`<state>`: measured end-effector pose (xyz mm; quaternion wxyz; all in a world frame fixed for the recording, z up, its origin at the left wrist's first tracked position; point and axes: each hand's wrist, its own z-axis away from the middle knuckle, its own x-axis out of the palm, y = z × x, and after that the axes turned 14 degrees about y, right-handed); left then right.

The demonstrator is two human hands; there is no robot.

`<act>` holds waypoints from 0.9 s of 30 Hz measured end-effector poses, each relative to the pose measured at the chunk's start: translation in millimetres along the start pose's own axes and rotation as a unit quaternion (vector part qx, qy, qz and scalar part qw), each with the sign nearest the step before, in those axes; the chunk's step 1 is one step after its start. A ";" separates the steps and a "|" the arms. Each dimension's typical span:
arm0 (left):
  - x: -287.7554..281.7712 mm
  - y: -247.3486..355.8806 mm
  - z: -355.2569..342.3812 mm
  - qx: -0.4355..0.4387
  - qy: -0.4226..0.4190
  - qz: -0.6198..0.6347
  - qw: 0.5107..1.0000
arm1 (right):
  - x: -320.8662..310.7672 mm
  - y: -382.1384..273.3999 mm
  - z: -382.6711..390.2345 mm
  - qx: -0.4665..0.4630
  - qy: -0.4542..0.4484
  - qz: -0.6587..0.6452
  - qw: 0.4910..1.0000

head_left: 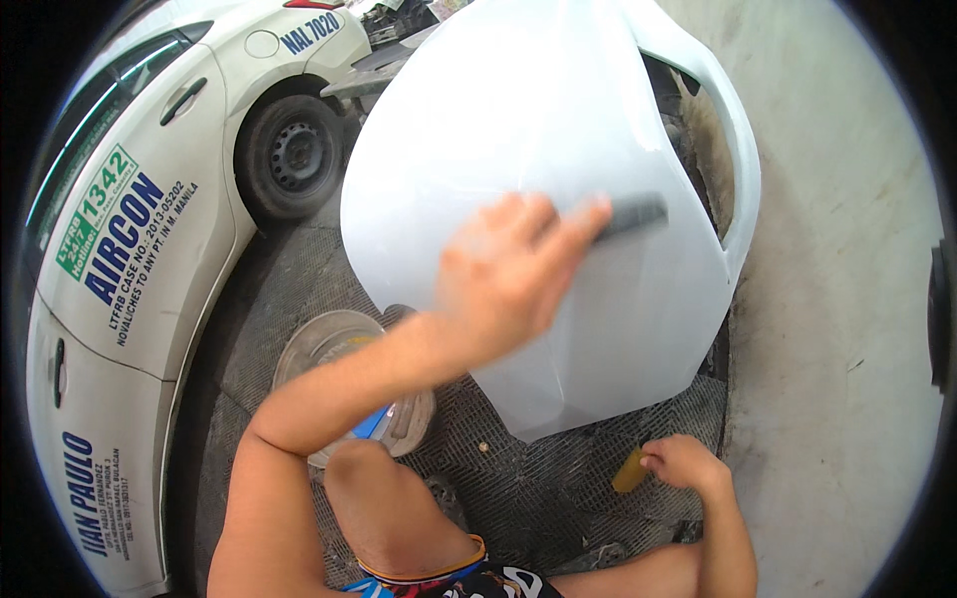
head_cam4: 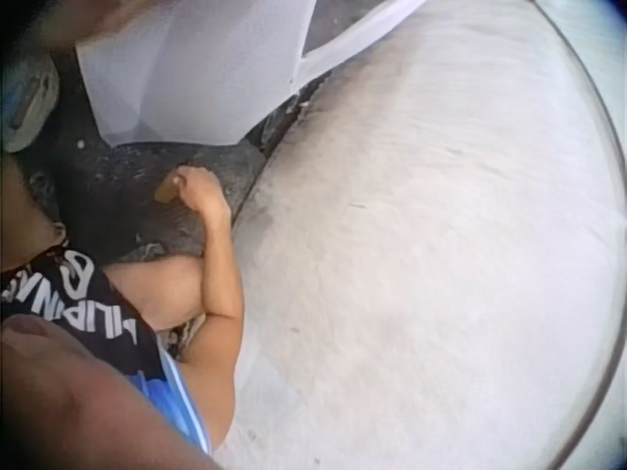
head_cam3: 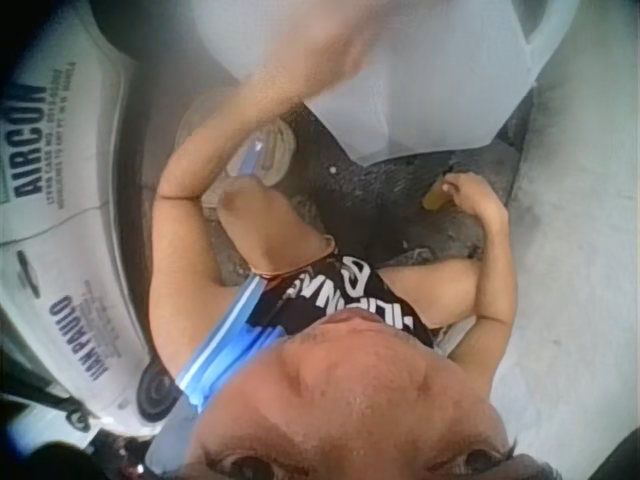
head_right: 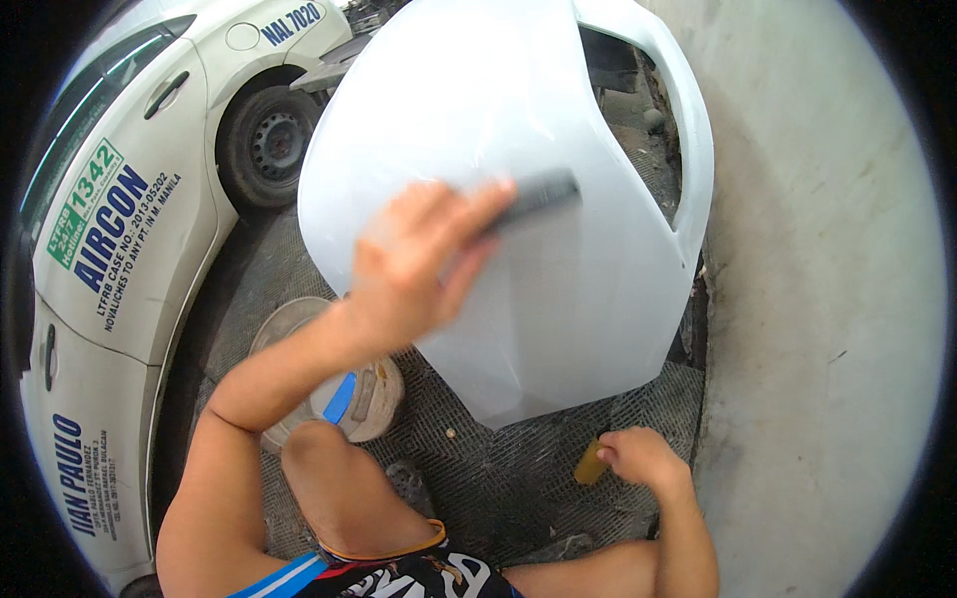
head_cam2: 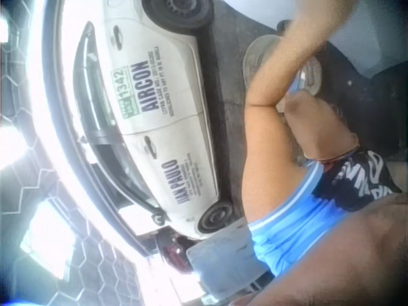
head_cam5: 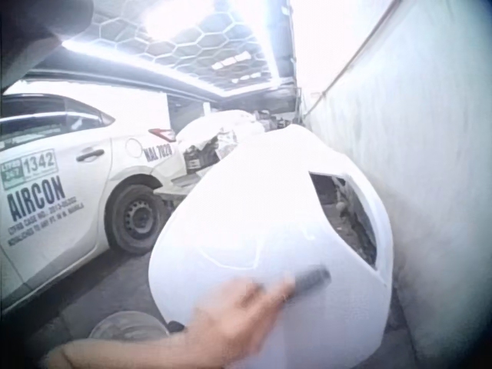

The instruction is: The person sands a white car bumper with a sanding block, repeatedly dipping it in a bucket of water and wiping the surface with their hand. The bumper is repositioned several times to access different areas.

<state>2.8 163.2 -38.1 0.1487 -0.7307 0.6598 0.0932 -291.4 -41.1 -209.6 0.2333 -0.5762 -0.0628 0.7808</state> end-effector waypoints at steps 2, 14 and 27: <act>0.5 -28.6 -44.0 -0.001 0.069 -0.039 0.997 | 0.9 0.7 -1.8 0.017 -0.010 0.018 1.000; 67.6 -10.3 -48.1 0.192 0.135 -0.193 0.953 | 6.6 2.3 -15.2 0.009 -0.008 0.010 1.000; 23.9 28.0 12.6 0.057 -0.029 0.047 0.997 | 0.1 3.0 -0.4 -0.001 0.035 -0.027 0.999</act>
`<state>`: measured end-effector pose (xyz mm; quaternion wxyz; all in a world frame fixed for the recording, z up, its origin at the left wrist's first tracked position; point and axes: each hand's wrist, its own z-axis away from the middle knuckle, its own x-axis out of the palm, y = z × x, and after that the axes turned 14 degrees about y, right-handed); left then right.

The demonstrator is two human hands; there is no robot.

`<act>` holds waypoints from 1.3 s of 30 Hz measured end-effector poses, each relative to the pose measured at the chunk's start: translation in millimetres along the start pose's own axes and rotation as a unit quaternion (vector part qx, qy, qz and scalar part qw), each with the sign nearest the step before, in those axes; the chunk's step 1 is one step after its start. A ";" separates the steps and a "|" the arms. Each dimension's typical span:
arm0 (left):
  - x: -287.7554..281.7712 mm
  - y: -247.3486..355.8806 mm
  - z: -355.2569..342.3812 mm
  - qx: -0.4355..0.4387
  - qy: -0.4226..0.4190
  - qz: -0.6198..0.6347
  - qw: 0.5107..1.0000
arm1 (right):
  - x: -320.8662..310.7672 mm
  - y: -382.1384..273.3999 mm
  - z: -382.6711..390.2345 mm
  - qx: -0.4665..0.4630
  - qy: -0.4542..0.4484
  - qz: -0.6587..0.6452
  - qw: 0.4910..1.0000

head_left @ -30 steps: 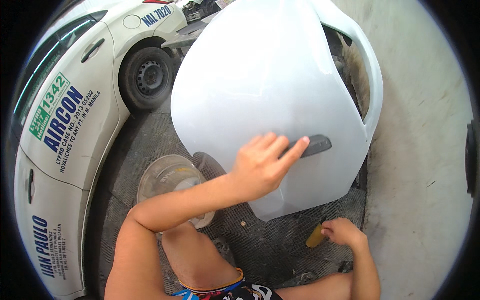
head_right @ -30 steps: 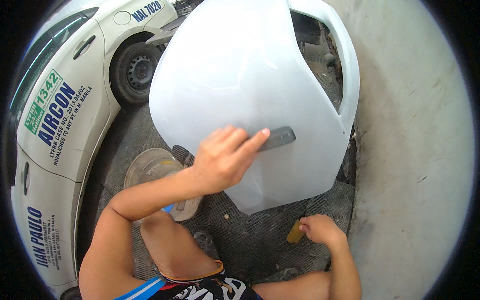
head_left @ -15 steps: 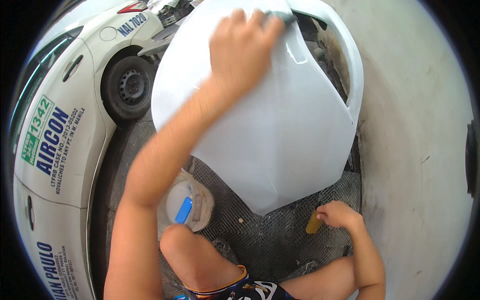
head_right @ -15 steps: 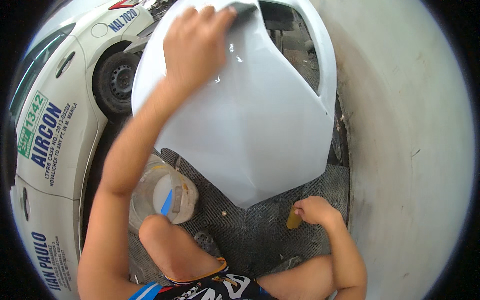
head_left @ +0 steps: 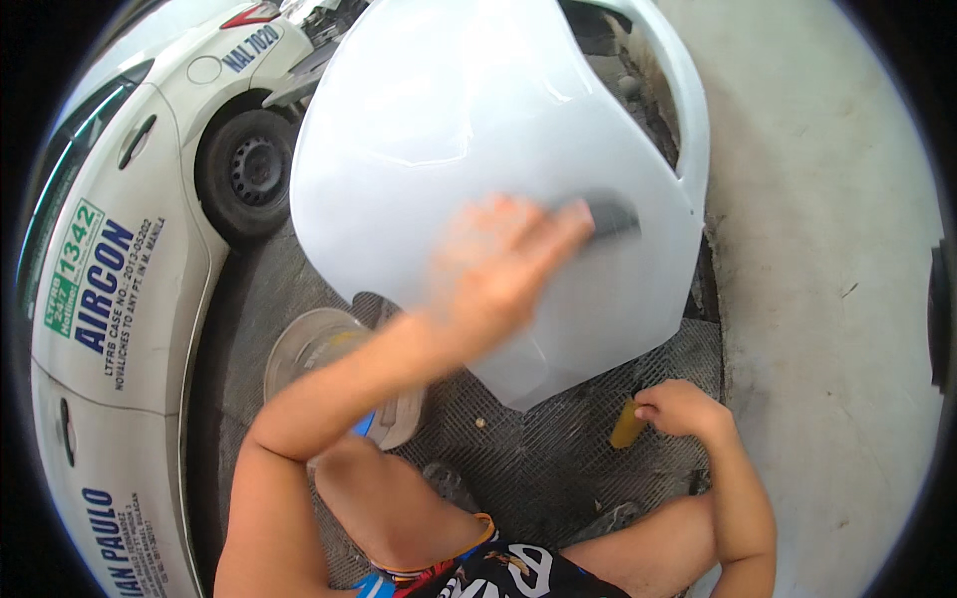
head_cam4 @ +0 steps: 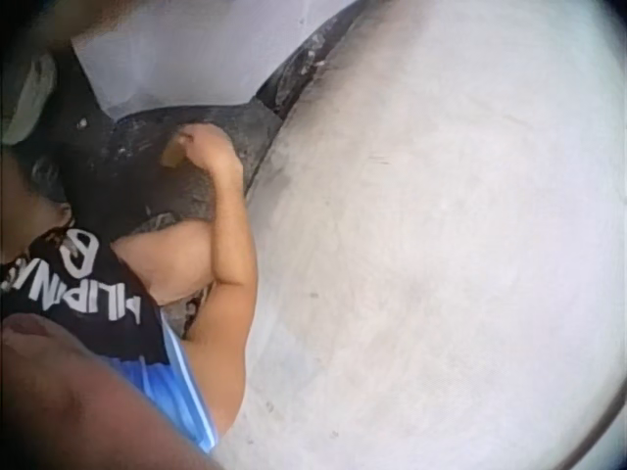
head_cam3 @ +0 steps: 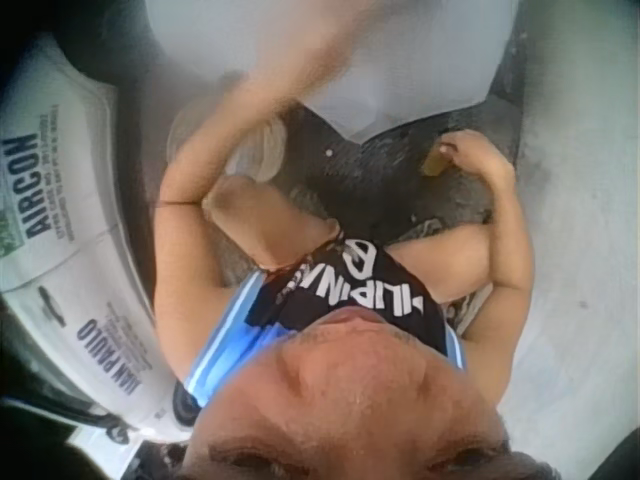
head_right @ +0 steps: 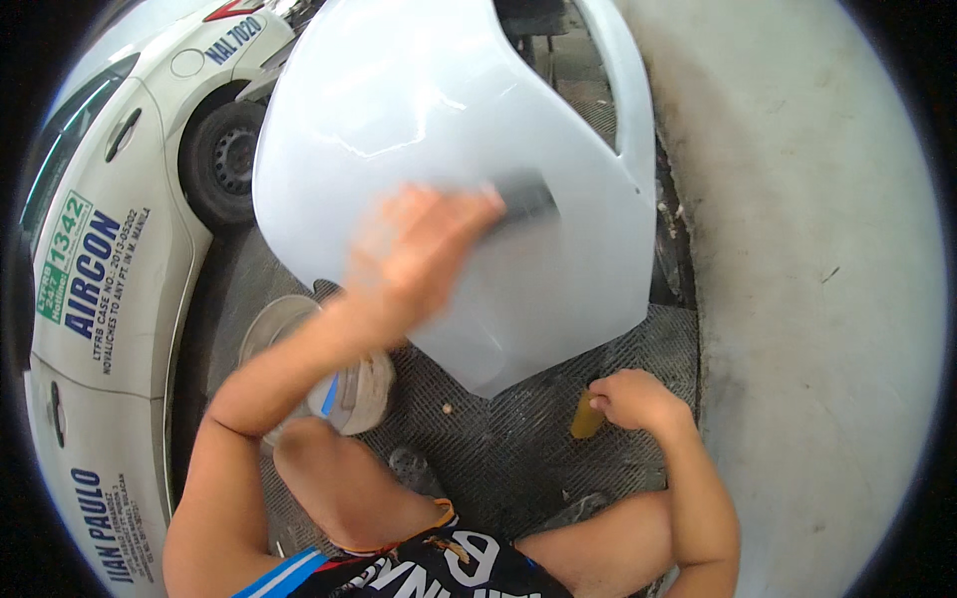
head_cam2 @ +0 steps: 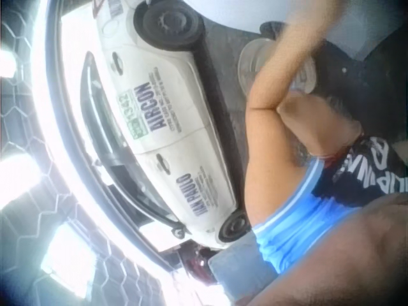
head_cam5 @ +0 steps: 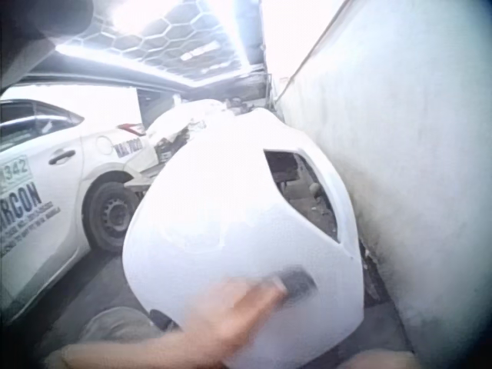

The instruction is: The person sands a white car bumper with a sanding block, repeatedly dipping it in a bucket of water and wiping the surface with their hand. The bumper is repositioned several times to access different areas.

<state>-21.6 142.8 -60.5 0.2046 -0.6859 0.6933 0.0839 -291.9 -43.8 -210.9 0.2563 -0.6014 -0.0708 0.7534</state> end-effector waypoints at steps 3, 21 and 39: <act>-43.0 -76.9 -52.5 0.042 0.112 -0.124 0.985 | -3.4 1.7 4.0 0.006 -0.019 0.011 1.000; -5.1 65.2 105.5 -0.089 -0.314 0.104 0.939 | 8.8 -5.8 -6.7 -0.004 -0.027 0.021 0.999; -3.6 113.3 94.5 -0.326 -0.382 0.285 0.816 | -15.7 -12.8 14.2 -0.014 0.074 -0.013 0.997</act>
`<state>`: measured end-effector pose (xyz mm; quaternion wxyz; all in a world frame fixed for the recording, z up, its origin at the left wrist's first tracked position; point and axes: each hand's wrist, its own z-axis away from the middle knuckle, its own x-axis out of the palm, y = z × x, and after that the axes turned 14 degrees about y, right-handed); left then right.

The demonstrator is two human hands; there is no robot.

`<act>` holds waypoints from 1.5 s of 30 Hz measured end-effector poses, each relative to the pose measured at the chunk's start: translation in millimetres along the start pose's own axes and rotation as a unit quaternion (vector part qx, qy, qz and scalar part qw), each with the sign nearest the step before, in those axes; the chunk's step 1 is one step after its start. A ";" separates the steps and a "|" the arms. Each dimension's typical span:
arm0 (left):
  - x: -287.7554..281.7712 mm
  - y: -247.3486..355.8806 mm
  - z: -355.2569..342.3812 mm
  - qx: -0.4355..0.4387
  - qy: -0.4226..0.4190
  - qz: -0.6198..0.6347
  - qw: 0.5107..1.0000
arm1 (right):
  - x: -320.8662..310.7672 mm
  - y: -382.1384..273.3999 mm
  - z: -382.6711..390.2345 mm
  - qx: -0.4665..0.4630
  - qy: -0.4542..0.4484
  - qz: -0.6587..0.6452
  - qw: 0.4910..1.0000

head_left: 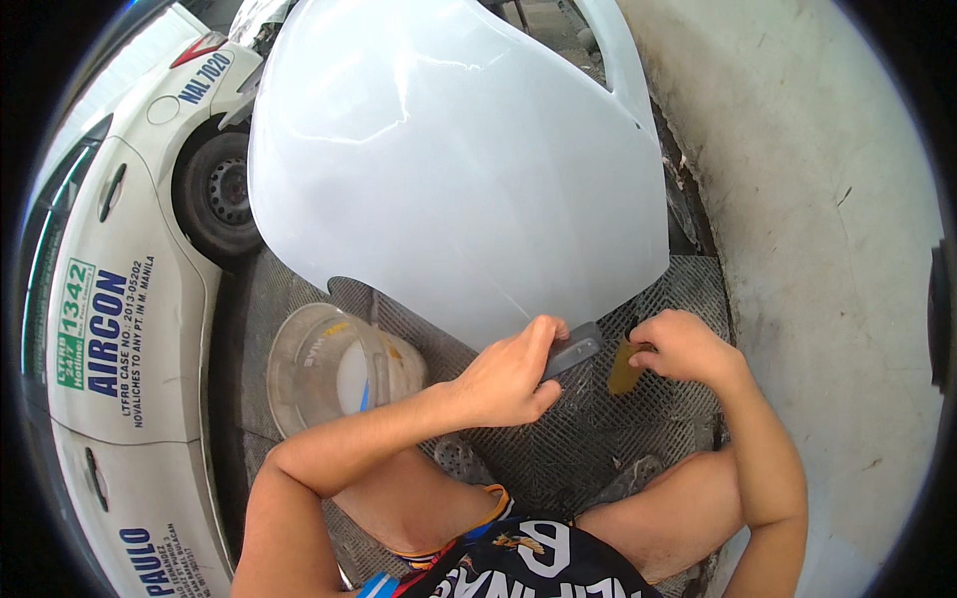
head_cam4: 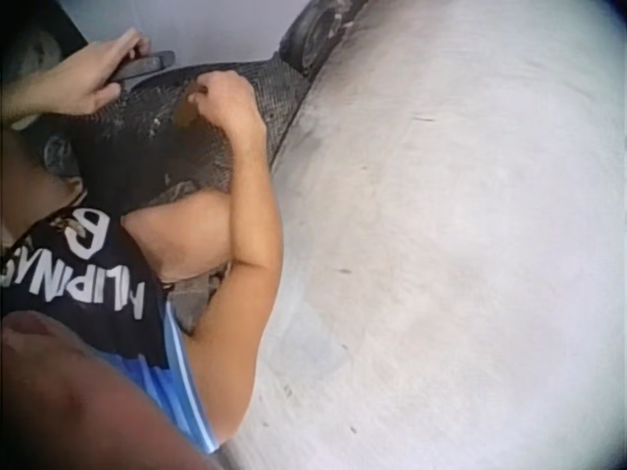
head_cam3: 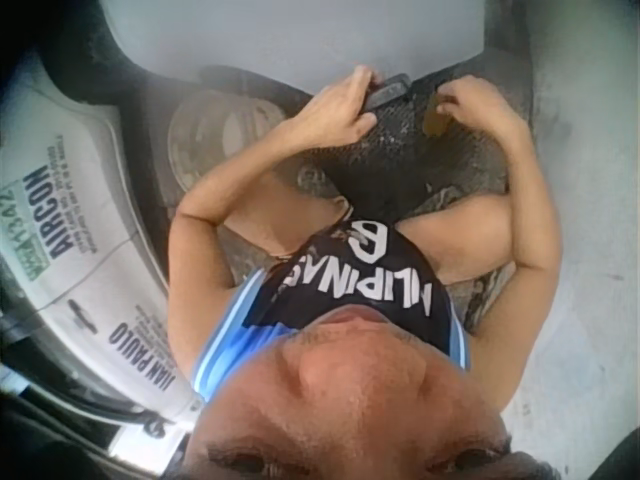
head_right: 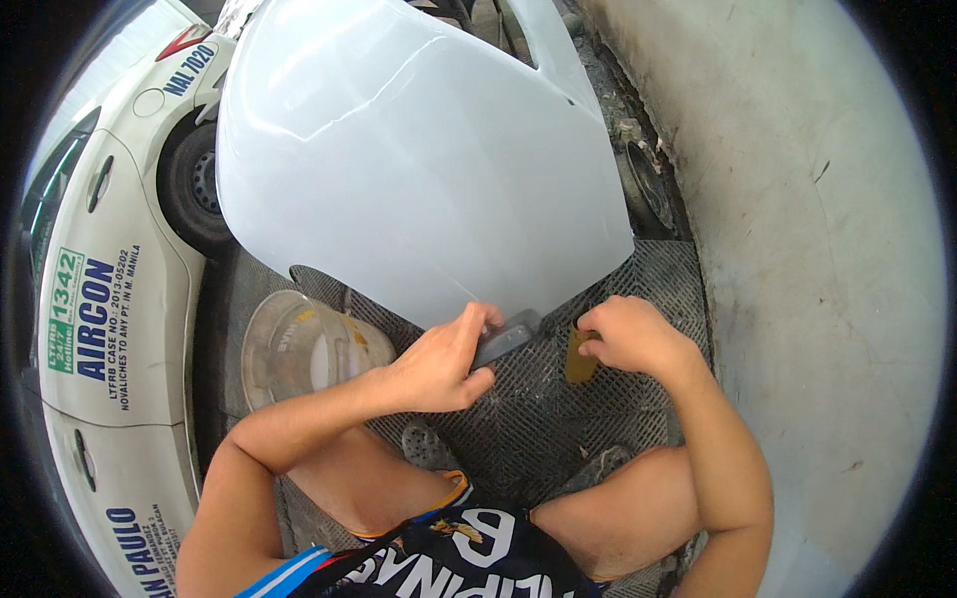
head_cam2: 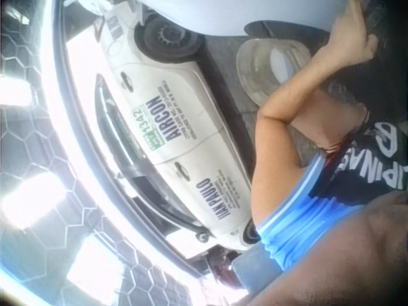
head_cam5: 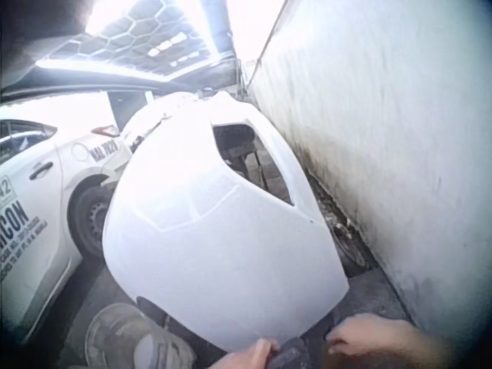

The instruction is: The person sands a white car bumper with a sanding block, repeatedly dipping it in a bucket of water and wiping the surface with their hand. The bumper is repositioned several times to access different areas.

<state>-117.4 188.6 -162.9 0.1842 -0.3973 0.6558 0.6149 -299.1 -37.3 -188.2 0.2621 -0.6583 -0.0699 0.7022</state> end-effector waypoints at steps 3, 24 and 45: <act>0.3 -2.4 0.7 -0.002 -0.007 0.011 1.000 | -1.8 0.5 2.8 0.016 0.058 -0.045 0.997; -9.8 -29.7 14.6 -0.017 -0.082 -0.043 0.996 | 1.2 2.5 -2.7 0.052 0.183 -0.122 0.974; 6.3 -40.9 18.0 0.018 -0.164 -0.066 0.984 | -4.0 5.8 -1.3 0.116 0.113 -0.139 0.977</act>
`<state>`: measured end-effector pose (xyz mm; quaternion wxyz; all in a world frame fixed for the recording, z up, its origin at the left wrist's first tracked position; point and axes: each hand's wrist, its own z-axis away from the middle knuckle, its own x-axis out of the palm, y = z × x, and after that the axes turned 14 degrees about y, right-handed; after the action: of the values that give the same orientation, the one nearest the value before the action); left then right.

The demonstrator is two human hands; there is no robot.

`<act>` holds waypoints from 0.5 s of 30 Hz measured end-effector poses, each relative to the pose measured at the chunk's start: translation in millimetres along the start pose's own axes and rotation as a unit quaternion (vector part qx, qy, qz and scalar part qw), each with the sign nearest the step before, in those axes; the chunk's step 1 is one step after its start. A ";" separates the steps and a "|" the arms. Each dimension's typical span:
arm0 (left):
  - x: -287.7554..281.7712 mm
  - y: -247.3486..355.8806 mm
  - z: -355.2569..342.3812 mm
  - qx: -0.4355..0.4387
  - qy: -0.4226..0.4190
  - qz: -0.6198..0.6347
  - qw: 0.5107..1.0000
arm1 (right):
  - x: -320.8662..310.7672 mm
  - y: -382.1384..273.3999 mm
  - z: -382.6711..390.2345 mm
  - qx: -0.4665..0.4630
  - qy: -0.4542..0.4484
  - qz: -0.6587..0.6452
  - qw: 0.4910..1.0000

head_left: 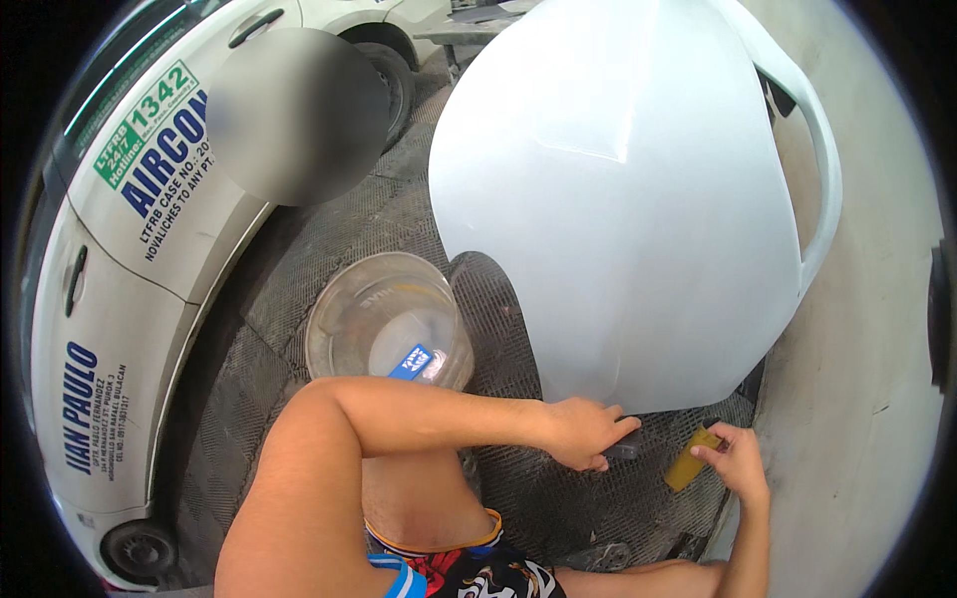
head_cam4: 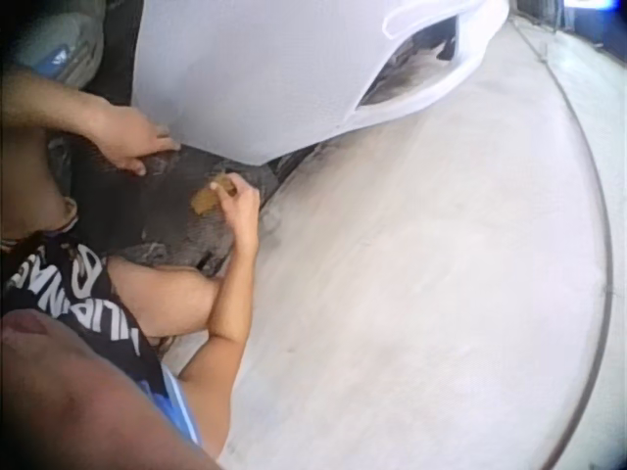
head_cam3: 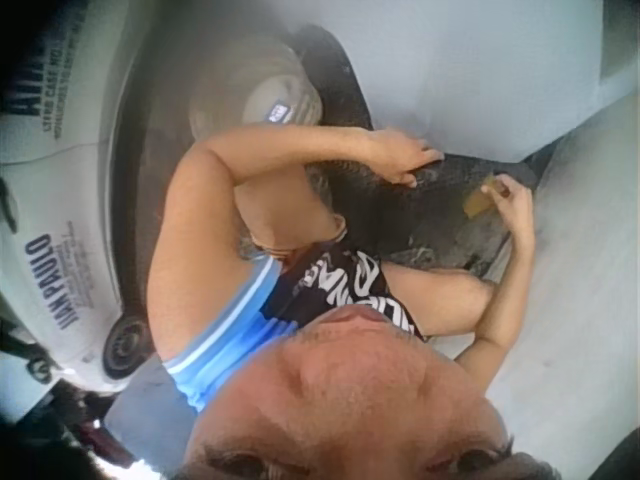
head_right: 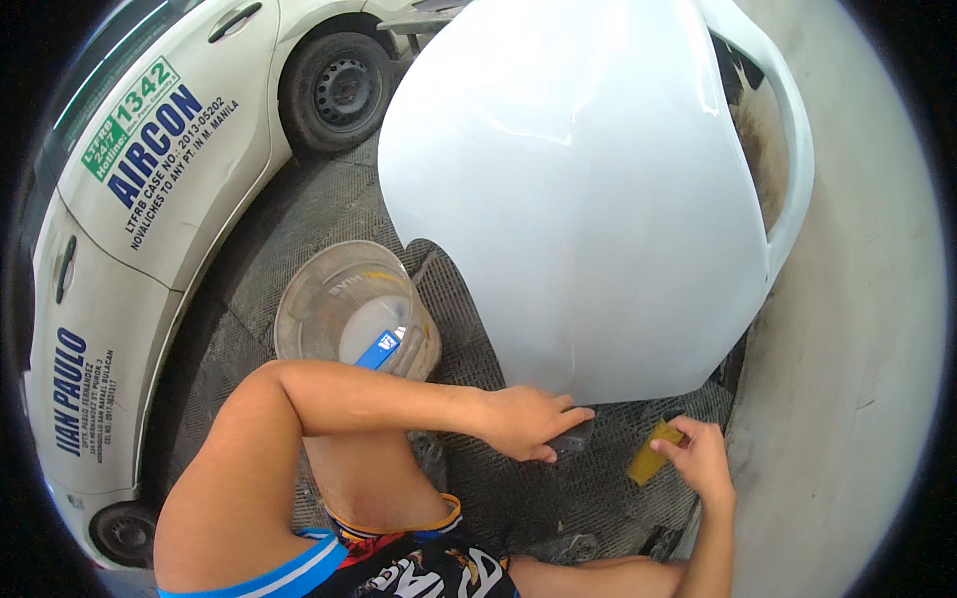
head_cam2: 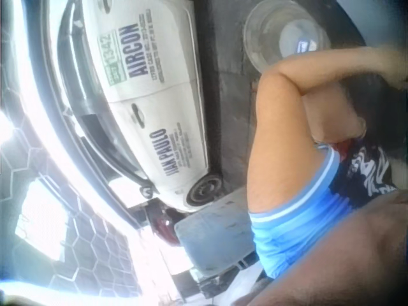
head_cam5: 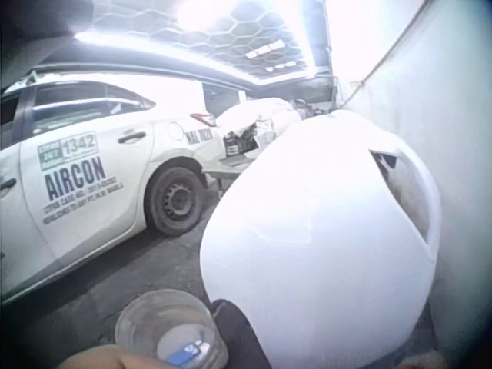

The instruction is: The person sands a white car bumper with a sanding block, repeatedly dipping it in a bucket of water and wiping the surface with their hand. The bumper is repositioned several times to access different areas.

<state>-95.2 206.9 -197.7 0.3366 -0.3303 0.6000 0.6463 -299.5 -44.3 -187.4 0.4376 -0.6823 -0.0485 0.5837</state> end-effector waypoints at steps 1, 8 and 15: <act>0.0 0.0 -0.2 0.001 0.003 -0.004 1.000 | 1.2 0.5 -0.5 0.000 -0.003 0.002 1.000; 2.6 -3.4 -2.9 0.004 -0.012 -0.025 1.000 | 7.5 3.9 -4.2 0.003 -0.014 -0.011 1.000; 3.2 -3.2 -5.0 0.001 -0.028 -0.015 0.999 | 8.4 4.4 -5.8 0.003 -0.026 0.002 1.000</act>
<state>-94.2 202.2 -202.5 0.3634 -0.3210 0.5857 0.6495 -294.0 -45.3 -197.0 0.4371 -0.6657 -0.0562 0.6022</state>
